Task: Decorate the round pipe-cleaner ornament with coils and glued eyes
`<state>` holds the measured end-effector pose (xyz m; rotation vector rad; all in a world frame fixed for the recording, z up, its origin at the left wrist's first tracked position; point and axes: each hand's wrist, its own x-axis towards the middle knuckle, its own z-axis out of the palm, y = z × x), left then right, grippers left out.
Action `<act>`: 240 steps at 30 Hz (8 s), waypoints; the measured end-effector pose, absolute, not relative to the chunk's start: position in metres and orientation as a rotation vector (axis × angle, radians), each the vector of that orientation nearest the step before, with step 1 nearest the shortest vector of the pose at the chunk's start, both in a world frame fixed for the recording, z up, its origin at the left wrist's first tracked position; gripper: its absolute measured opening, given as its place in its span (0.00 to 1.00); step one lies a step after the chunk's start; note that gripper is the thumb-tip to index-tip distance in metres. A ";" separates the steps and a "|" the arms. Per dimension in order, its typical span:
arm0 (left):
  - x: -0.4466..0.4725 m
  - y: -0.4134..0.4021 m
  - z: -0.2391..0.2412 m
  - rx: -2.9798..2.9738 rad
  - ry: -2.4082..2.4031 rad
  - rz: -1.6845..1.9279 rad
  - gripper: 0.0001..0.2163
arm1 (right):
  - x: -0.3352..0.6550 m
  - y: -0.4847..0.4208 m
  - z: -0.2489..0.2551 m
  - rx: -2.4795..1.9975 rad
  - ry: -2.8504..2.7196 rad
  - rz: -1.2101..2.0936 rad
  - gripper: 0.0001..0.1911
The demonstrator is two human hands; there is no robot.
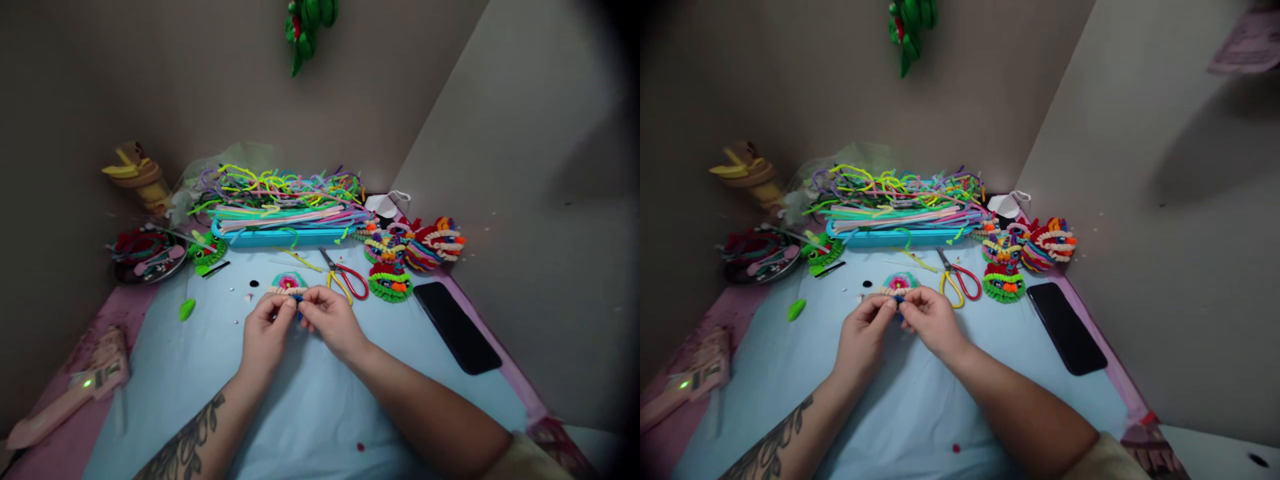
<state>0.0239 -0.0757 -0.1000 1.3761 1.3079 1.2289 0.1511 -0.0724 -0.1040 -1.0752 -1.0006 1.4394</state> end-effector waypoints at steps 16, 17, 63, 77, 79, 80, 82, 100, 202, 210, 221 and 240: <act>-0.009 -0.061 -0.085 2.013 1.109 0.895 0.06 | 0.180 -0.069 -0.096 -1.201 -1.739 1.238 0.04; -0.010 -0.061 -0.085 2.032 1.099 0.853 0.07 | 0.181 -0.069 -0.096 -1.203 -1.780 1.196 0.05; 0.010 -0.070 -0.092 1.314 1.239 0.900 0.13 | 0.170 -0.078 -0.106 -1.047 -1.840 0.402 0.05; 0.003 -0.066 -0.087 1.443 1.190 0.776 0.12 | 0.172 -0.074 -0.108 -1.021 -1.729 0.513 0.07; 0.001 -0.065 -0.085 1.487 1.176 0.721 0.11 | 0.173 -0.073 -0.108 -1.017 -1.734 0.525 0.07; 0.000 -0.064 -0.084 1.510 1.166 0.702 0.11 | 0.173 -0.073 -0.108 -1.014 -1.741 0.532 0.07; 0.000 -0.064 -0.083 1.548 1.149 0.685 0.11 | 0.173 -0.073 -0.107 -1.005 -1.756 0.548 0.07; 0.007 -0.066 -0.090 1.397 1.225 0.958 0.11 | 0.168 -0.080 -0.101 -1.055 -1.605 0.667 0.11; 0.010 -0.069 -0.096 1.124 1.109 0.921 0.15 | 0.162 -0.066 -0.107 -1.054 -0.869 1.540 0.14; 0.013 -0.070 -0.089 0.881 1.027 0.784 0.19 | 0.163 -0.070 -0.109 -1.028 -0.897 1.665 0.13; 0.012 -0.069 -0.092 0.994 1.070 0.820 0.18 | 0.163 -0.067 -0.105 -1.032 -0.800 1.697 0.16; 0.006 -0.068 -0.089 1.430 1.304 0.957 0.09 | 0.163 -0.074 -0.105 -1.065 -0.978 1.533 0.11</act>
